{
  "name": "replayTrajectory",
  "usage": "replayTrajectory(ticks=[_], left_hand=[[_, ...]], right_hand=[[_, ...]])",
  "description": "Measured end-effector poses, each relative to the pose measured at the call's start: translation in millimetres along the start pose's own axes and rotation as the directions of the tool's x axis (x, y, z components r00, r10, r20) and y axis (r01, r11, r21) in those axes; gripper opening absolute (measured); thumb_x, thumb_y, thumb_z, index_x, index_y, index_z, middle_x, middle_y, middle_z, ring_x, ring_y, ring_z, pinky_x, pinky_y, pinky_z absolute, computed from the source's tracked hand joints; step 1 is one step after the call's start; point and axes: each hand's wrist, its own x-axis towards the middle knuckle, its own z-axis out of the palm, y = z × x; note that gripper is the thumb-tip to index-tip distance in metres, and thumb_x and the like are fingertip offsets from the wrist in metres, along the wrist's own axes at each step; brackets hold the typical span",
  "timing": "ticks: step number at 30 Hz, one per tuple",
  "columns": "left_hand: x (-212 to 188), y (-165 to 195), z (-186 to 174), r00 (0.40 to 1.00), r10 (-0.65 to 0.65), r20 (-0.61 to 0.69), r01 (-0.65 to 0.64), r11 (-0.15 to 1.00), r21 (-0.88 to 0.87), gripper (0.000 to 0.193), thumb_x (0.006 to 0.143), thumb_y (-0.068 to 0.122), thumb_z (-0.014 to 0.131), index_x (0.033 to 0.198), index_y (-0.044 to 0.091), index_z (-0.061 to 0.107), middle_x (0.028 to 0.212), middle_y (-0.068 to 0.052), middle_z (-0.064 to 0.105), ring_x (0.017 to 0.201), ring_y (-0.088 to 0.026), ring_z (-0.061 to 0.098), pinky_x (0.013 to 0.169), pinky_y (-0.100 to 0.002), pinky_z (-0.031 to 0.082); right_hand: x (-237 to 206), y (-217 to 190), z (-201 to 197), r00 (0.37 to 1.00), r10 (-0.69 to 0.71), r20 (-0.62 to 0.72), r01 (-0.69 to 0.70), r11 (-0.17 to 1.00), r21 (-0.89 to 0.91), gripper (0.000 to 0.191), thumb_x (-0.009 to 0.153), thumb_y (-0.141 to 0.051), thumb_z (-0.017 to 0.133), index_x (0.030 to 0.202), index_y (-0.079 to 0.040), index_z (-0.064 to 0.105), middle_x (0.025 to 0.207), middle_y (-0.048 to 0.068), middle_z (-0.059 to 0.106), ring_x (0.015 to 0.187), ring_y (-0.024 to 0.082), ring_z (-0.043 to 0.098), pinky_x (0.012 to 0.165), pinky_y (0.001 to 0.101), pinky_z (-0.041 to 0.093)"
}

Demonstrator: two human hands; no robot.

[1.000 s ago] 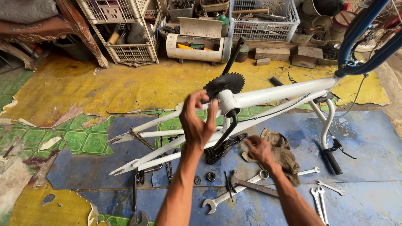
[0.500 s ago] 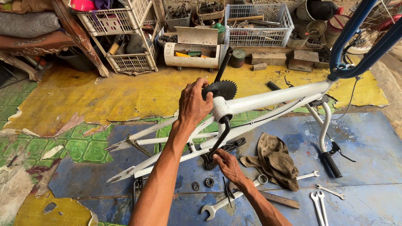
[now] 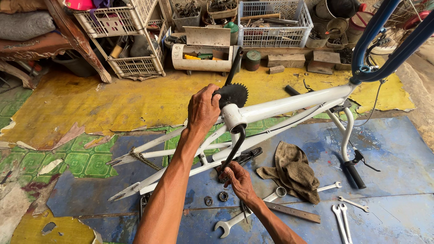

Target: The person removes the crankset from a bicycle frame using a wrench and hammer. They then retrieve a punch from a toolbox and use it with the hammer to drive out a pin from the crank arm.

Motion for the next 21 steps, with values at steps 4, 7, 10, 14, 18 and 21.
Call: replayTrajectory(ticks=[4,7,10,14,18,21], left_hand=[[3.3,-8.6,5.4,0.997,-0.078,0.008,0.078,0.997,-0.027,0.015,0.093,0.007,0.067,0.106,0.001,0.067,0.094,-0.021,0.074,0.087,-0.040,0.072,0.077,-0.047,0.054],[3.7,-17.6,8.5,0.997,-0.075,-0.022,0.074,0.995,-0.073,0.017,0.092,0.007,0.067,0.108,0.000,0.067,0.099,-0.021,0.074,0.088,-0.039,0.073,0.078,-0.045,0.056],[5.7,-25.8,12.4,0.993,-0.108,-0.045,0.104,0.992,-0.070,0.019,0.091,0.007,0.068,0.109,0.001,0.067,0.100,-0.021,0.075,0.089,-0.039,0.073,0.080,-0.045,0.055],[4.3,-37.8,16.3,0.977,-0.215,-0.018,0.212,0.972,-0.097,0.020,0.091,0.009,0.068,0.109,0.001,0.068,0.102,-0.019,0.075,0.087,-0.037,0.073,0.080,-0.044,0.055],[4.0,-51.3,20.9,0.972,-0.231,-0.027,0.227,0.968,-0.109,0.021,0.090,0.010,0.068,0.109,0.001,0.069,0.103,-0.019,0.075,0.092,-0.036,0.073,0.084,-0.044,0.055],[3.7,-60.6,23.5,0.964,-0.265,-0.012,0.262,0.958,-0.120,0.022,0.090,0.011,0.068,0.110,0.001,0.069,0.104,-0.018,0.075,0.092,-0.035,0.073,0.083,-0.044,0.055]], right_hand=[[-0.6,-0.3,-2.6,1.000,0.008,0.013,-0.009,0.999,0.037,0.034,0.102,-0.035,0.058,0.115,-0.005,0.065,0.104,0.009,0.074,0.089,0.016,0.073,0.060,0.0299,0.062],[-0.4,-0.8,-6.7,1.000,-0.009,0.025,0.008,0.999,0.050,0.034,0.102,-0.035,0.056,0.115,-0.005,0.065,0.105,0.008,0.073,0.093,0.015,0.072,0.061,0.0303,0.063],[2.1,-1.3,-11.5,1.000,-0.007,0.019,0.007,1.000,0.015,0.034,0.102,-0.034,0.057,0.115,-0.004,0.066,0.102,0.008,0.072,0.093,0.015,0.072,0.063,0.0308,0.064],[-0.6,2.4,-14.9,0.999,-0.018,0.028,0.019,0.999,-0.033,0.034,0.102,-0.033,0.059,0.115,-0.003,0.067,0.100,0.007,0.070,0.090,0.015,0.071,0.063,0.0313,0.065],[-4.8,7.7,-20.0,0.999,-0.036,0.035,0.038,0.998,-0.051,0.036,0.102,-0.034,0.059,0.117,-0.002,0.068,0.099,0.007,0.071,0.086,0.015,0.070,0.065,0.0314,0.064],[-7.9,10.6,-25.0,1.000,-0.023,0.005,0.023,0.999,-0.028,0.036,0.100,-0.033,0.060,0.120,-0.005,0.068,0.094,0.006,0.073,0.080,0.014,0.070,0.065,0.0334,0.062]])
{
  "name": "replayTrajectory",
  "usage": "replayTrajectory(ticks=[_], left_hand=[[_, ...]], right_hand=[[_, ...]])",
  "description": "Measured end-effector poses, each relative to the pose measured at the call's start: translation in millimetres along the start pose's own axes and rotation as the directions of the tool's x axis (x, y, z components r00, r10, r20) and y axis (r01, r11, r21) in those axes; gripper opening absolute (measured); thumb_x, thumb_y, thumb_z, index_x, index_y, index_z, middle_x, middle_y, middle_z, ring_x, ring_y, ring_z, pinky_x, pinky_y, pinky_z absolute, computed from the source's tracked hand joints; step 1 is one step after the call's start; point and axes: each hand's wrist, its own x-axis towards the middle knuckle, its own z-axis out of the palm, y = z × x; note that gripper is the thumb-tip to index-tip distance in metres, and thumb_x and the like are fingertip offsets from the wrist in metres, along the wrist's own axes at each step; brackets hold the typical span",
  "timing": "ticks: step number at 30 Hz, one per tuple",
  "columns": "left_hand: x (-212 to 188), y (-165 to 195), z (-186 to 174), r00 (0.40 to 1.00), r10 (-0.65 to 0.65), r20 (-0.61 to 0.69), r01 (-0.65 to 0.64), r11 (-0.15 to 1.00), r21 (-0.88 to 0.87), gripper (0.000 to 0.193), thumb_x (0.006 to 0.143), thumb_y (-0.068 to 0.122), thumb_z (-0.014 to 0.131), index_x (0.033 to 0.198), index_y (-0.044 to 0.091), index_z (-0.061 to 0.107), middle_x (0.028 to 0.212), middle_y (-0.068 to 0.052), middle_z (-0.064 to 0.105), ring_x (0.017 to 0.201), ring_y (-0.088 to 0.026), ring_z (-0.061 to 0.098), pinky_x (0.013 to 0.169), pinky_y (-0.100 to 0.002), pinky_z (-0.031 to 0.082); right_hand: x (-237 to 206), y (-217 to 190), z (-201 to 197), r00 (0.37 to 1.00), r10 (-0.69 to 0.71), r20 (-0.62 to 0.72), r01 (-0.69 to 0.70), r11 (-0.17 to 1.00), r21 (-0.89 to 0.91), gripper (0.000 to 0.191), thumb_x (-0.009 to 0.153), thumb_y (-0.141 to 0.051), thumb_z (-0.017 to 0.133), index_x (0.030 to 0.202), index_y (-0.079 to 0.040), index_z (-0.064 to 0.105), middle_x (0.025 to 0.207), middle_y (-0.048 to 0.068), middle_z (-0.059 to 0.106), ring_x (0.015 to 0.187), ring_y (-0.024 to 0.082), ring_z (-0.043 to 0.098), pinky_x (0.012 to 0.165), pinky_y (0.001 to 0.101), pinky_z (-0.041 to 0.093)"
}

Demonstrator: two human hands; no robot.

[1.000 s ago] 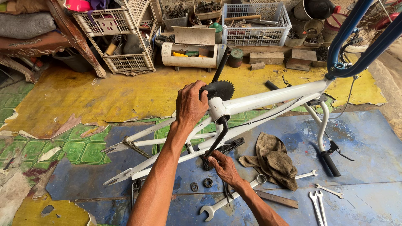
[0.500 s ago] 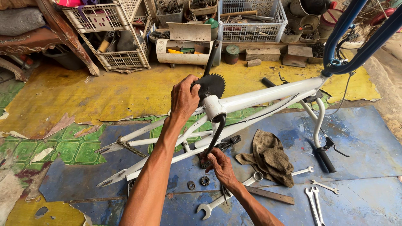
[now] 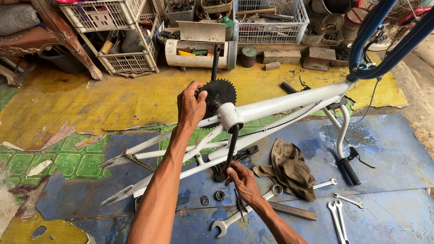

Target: The person removes the crankset from a bicycle frame using a wrench and hammer. They then retrieve a punch from a toolbox and use it with the hammer to drive out a pin from the crank arm.

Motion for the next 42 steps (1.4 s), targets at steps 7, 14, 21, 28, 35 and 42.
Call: replayTrajectory(ticks=[7,14,21,28,35,42], left_hand=[[0.2,-17.2,1.9,0.991,-0.127,-0.036,0.128,0.992,0.010,0.025,0.089,0.011,0.067,0.111,-0.001,0.070,0.098,-0.021,0.075,0.088,-0.034,0.073,0.081,-0.043,0.055],[-0.6,-36.7,-0.6,0.985,-0.158,-0.074,0.158,0.987,0.002,0.026,0.087,0.011,0.070,0.109,-0.003,0.071,0.099,-0.022,0.074,0.090,-0.034,0.073,0.081,-0.043,0.055],[5.3,-52.4,0.1,0.929,-0.369,0.002,0.369,0.929,-0.033,0.030,0.084,0.014,0.074,0.110,-0.001,0.071,0.102,-0.020,0.075,0.091,-0.031,0.074,0.080,-0.040,0.056],[11.0,-62.9,-3.5,0.886,-0.463,-0.024,0.460,0.885,-0.073,0.032,0.081,0.010,0.077,0.110,-0.002,0.073,0.107,-0.020,0.076,0.096,-0.029,0.074,0.082,-0.037,0.056],[11.6,-68.3,-9.2,0.801,-0.592,-0.089,0.557,0.791,-0.252,0.026,0.080,0.004,0.077,0.104,-0.003,0.073,0.100,-0.016,0.076,0.089,-0.022,0.072,0.075,-0.034,0.054],[9.8,-87.7,-21.5,0.710,-0.688,-0.150,0.633,0.717,-0.292,0.018,0.083,0.003,0.077,0.092,-0.011,0.070,0.094,-0.020,0.075,0.077,-0.018,0.065,0.066,-0.036,0.050]], right_hand=[[-8.6,0.3,-8.4,0.993,-0.057,-0.102,0.063,0.996,0.059,0.041,0.100,-0.031,0.061,0.126,0.000,0.069,0.081,0.004,0.067,0.070,0.012,0.064,0.072,0.0331,0.059],[-6.7,-8.0,-12.5,0.980,-0.086,-0.180,0.130,0.960,0.248,0.038,0.101,-0.022,0.062,0.123,0.008,0.070,0.073,0.004,0.059,0.066,0.011,0.054,0.064,0.0307,0.051],[-3.8,-25.4,-11.4,0.984,-0.072,-0.162,0.129,0.917,0.378,0.036,0.101,-0.021,0.063,0.118,0.010,0.069,0.073,0.003,0.057,0.065,0.010,0.050,0.064,0.0306,0.050],[5.8,-44.9,-17.8,0.996,-0.007,-0.088,0.045,0.899,0.435,0.037,0.102,-0.023,0.061,0.122,0.008,0.067,0.076,0.003,0.058,0.068,0.010,0.050,0.067,0.0310,0.050],[25.5,-59.7,-25.1,0.989,0.056,-0.139,0.016,0.881,0.472,0.036,0.103,-0.020,0.060,0.128,0.005,0.067,0.084,0.009,0.066,0.070,0.012,0.055,0.064,0.0301,0.052],[30.5,-72.6,-17.6,0.982,0.037,-0.184,0.058,0.874,0.483,0.043,0.091,-0.010,0.067,0.128,-0.004,0.047,0.115,0.019,0.074,0.090,0.019,0.070,0.065,0.0305,0.058]])
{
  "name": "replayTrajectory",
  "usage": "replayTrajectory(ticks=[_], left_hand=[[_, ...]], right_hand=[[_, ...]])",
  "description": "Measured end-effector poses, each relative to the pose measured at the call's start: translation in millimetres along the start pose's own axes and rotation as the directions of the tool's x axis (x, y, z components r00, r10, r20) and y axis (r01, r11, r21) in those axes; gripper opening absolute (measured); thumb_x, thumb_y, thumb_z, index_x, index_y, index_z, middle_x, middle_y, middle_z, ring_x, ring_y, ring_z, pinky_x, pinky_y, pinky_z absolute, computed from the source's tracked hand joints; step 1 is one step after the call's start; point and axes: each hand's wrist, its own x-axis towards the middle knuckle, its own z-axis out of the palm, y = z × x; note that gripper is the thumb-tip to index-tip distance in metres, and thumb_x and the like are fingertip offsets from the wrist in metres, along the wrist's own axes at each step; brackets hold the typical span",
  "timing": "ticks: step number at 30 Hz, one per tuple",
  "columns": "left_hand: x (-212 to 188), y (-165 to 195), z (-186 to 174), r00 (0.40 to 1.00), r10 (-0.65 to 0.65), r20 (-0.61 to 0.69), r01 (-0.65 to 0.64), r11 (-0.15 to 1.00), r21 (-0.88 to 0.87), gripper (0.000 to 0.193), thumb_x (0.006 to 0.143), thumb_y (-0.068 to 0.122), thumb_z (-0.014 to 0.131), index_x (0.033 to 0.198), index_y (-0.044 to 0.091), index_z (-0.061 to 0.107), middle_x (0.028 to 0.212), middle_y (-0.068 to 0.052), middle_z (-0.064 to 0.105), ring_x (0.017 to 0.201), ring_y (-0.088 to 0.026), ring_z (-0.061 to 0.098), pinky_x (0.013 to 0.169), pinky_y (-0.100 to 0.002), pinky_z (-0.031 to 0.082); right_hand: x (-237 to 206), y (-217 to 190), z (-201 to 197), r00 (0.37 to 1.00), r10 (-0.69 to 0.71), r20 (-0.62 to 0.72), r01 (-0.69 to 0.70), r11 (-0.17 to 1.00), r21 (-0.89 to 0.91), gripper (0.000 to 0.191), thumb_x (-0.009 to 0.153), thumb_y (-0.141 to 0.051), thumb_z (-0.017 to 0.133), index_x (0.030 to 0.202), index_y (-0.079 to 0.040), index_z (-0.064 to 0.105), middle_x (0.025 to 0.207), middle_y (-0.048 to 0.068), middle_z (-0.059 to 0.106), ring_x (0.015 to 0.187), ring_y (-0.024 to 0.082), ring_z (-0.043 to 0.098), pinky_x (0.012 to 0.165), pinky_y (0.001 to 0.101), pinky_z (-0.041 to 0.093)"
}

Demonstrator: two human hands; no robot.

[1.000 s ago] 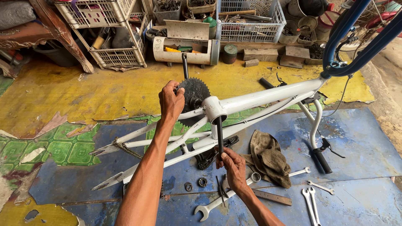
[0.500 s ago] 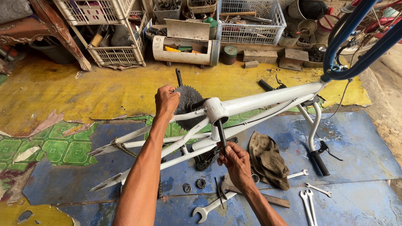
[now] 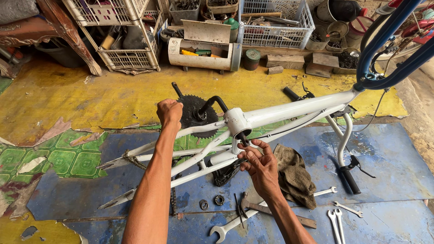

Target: The person removes the crankset from a bicycle frame using a wrench and hammer. They then retrieve a punch from a toolbox and use it with the hammer to drive out a pin from the crank arm.

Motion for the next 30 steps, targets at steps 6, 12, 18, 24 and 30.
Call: replayTrajectory(ticks=[6,12,18,24,30], left_hand=[[11.8,-0.7,-10.4,0.988,-0.109,-0.113,0.095,0.988,-0.118,0.011,0.080,0.001,0.074,0.090,-0.003,0.073,0.090,-0.015,0.075,0.078,-0.019,0.070,0.064,-0.035,0.054],[18.4,5.9,-20.0,0.962,-0.139,-0.233,0.098,0.979,-0.178,0.009,0.082,-0.002,0.064,0.089,-0.004,0.070,0.090,-0.017,0.073,0.073,-0.021,0.069,0.059,-0.035,0.054],[31.9,15.6,-52.0,0.908,-0.121,-0.400,0.021,0.969,-0.246,0.007,0.083,-0.004,0.058,0.087,-0.004,0.063,0.087,-0.019,0.070,0.068,-0.025,0.068,0.055,-0.039,0.054],[49.2,23.4,-109.0,0.785,-0.048,-0.618,-0.134,0.960,-0.245,0.004,0.079,0.004,0.068,0.077,0.006,0.065,0.081,-0.010,0.070,0.070,-0.024,0.069,0.063,-0.040,0.056],[84.3,30.3,-212.8,0.766,-0.165,-0.622,-0.024,0.959,-0.283,0.025,0.085,0.015,0.073,0.077,-0.003,0.057,0.090,-0.016,0.075,0.071,-0.021,0.071,0.063,-0.039,0.057]], right_hand=[[3.5,2.6,-5.0,1.000,0.001,0.019,0.000,0.999,-0.034,0.041,0.093,-0.007,0.069,0.128,-0.003,0.047,0.108,0.022,0.072,0.086,0.021,0.070,0.065,0.0319,0.058],[3.1,1.8,-21.5,0.999,-0.024,0.046,0.026,0.998,-0.056,0.042,0.092,-0.008,0.072,0.128,-0.003,0.051,0.101,0.019,0.072,0.076,0.018,0.067,0.064,0.0305,0.056],[6.1,4.7,-34.7,0.999,-0.039,0.025,0.041,0.997,-0.071,0.039,0.091,-0.007,0.072,0.125,-0.002,0.054,0.098,0.019,0.073,0.073,0.019,0.068,0.063,0.0313,0.057],[12.4,3.0,-45.5,0.998,-0.014,-0.060,0.002,0.980,-0.200,0.032,0.092,-0.008,0.070,0.121,-0.001,0.059,0.099,0.019,0.073,0.070,0.019,0.067,0.066,0.0322,0.058],[18.4,-1.4,-65.7,0.981,-0.024,-0.190,-0.017,0.976,-0.215,0.023,0.096,-0.007,0.067,0.117,-0.002,0.062,0.099,0.014,0.072,0.076,0.014,0.066,0.064,0.0275,0.053]])
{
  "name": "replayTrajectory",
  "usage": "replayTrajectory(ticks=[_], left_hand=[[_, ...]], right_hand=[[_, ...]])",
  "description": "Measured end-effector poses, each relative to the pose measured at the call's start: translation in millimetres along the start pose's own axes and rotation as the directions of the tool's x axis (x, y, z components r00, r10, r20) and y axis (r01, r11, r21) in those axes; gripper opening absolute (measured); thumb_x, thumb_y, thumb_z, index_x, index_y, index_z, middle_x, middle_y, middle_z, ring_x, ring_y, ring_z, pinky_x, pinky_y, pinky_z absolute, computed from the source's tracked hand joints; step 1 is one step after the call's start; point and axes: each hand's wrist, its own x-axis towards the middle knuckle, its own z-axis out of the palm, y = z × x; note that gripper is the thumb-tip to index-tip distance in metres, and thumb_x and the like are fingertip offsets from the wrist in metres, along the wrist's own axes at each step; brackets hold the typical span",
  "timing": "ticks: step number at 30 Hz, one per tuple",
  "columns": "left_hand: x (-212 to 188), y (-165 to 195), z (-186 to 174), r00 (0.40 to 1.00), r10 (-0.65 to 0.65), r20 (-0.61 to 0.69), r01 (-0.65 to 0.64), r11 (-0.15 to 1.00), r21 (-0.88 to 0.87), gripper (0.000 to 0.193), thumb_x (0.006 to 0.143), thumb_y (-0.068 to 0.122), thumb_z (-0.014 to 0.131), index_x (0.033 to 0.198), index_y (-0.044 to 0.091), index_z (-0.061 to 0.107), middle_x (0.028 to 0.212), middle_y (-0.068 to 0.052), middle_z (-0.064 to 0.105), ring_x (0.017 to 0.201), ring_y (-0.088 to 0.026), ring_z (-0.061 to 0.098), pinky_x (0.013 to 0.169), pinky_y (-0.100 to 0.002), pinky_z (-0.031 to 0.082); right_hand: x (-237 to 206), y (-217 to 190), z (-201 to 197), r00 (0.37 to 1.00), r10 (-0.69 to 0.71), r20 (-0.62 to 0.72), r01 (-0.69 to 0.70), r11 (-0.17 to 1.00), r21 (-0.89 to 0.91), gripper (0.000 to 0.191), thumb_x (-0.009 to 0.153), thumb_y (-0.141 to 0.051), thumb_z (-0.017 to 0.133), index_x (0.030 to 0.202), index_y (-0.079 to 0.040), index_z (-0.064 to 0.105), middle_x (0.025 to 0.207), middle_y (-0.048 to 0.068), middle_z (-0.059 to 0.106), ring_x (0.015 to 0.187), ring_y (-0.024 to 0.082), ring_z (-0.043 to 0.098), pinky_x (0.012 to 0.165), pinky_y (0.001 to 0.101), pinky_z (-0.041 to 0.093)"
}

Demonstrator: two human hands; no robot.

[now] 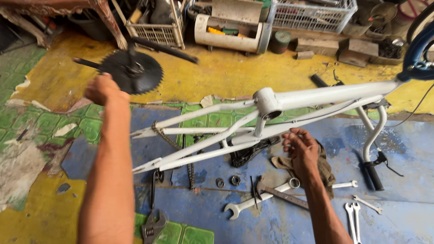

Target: The person removes the crankset from a bicycle frame using a wrench and hammer. They then retrieve a punch from a toolbox and use it with the hammer to drive out a pin from the crank arm.

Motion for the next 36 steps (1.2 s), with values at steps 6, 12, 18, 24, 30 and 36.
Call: replayTrajectory(ticks=[6,12,18,24,30,36], left_hand=[[73.1,46.1,-103.2,0.991,-0.123,0.044,0.125,0.798,-0.589,0.018,0.070,-0.014,0.061,0.088,-0.011,0.064,0.100,-0.025,0.075,0.076,-0.033,0.077,0.074,-0.059,0.066],[103.5,46.7,-239.1,0.961,-0.079,0.265,0.228,0.768,-0.599,0.023,0.083,-0.006,0.062,0.105,0.000,0.064,0.108,-0.015,0.074,0.085,-0.027,0.076,0.080,-0.051,0.065],[94.0,0.0,-375.3,0.963,-0.118,0.242,0.202,0.911,-0.360,0.023,0.099,0.004,0.068,0.120,0.013,0.064,0.112,0.000,0.074,0.088,-0.014,0.077,0.082,-0.036,0.064],[39.4,-70.4,-417.5,0.968,-0.250,-0.029,0.245,0.962,-0.116,0.020,0.088,0.007,0.078,0.103,0.018,0.075,0.093,0.005,0.073,0.052,-0.004,0.039,0.046,-0.020,0.029],[-15.2,-130.9,-406.7,0.948,-0.311,0.066,0.314,0.948,-0.055,0.023,0.087,0.008,0.079,0.107,0.014,0.071,0.099,0.002,0.074,0.057,-0.004,0.050,0.047,-0.019,0.033],[-67.2,-169.9,-389.1,0.918,-0.376,0.124,0.373,0.927,0.048,0.030,0.087,0.011,0.077,0.116,0.012,0.073,0.103,-0.004,0.076,0.051,-0.006,0.045,0.044,-0.020,0.036]], right_hand=[[9.7,10.5,-51.1,0.980,-0.048,-0.192,-0.003,0.967,-0.254,0.025,0.098,-0.019,0.073,0.116,-0.003,0.064,0.108,0.014,0.071,0.084,0.018,0.065,0.071,0.0313,0.051],[-18.3,33.2,-96.2,0.957,-0.140,-0.254,-0.269,-0.101,-0.958,0.083,0.073,-0.039,0.087,0.142,-0.011,0.050,0.134,0.027,0.053,0.117,0.044,0.047,0.084,0.0582,0.046],[-43.8,59.6,-129.0,0.929,-0.251,-0.273,-0.347,-0.326,-0.880,0.040,0.087,-0.043,0.077,0.107,-0.009,0.072,0.102,0.016,0.068,0.102,0.036,0.059,0.076,0.0538,0.046],[-33.7,72.1,-143.4,0.921,-0.173,-0.350,-0.373,-0.123,-0.920,0.038,0.096,-0.047,0.065,0.087,-0.010,0.073,0.074,0.012,0.066,0.062,0.025,0.056,0.054,0.0454,0.038],[-38.3,63.5,-128.3,0.917,-0.069,-0.392,-0.398,-0.195,-0.897,0.058,0.104,-0.049,0.059,0.073,0.000,0.066,0.064,0.017,0.065,0.059,0.028,0.055,0.052,0.0473,0.041],[-52.3,57.8,-127.5,0.915,-0.404,0.019,-0.043,-0.145,-0.989,0.064,0.092,-0.055,0.077,0.108,0.004,0.059,0.079,0.014,0.057,0.066,0.021,0.051,0.056,0.0413,0.043]])
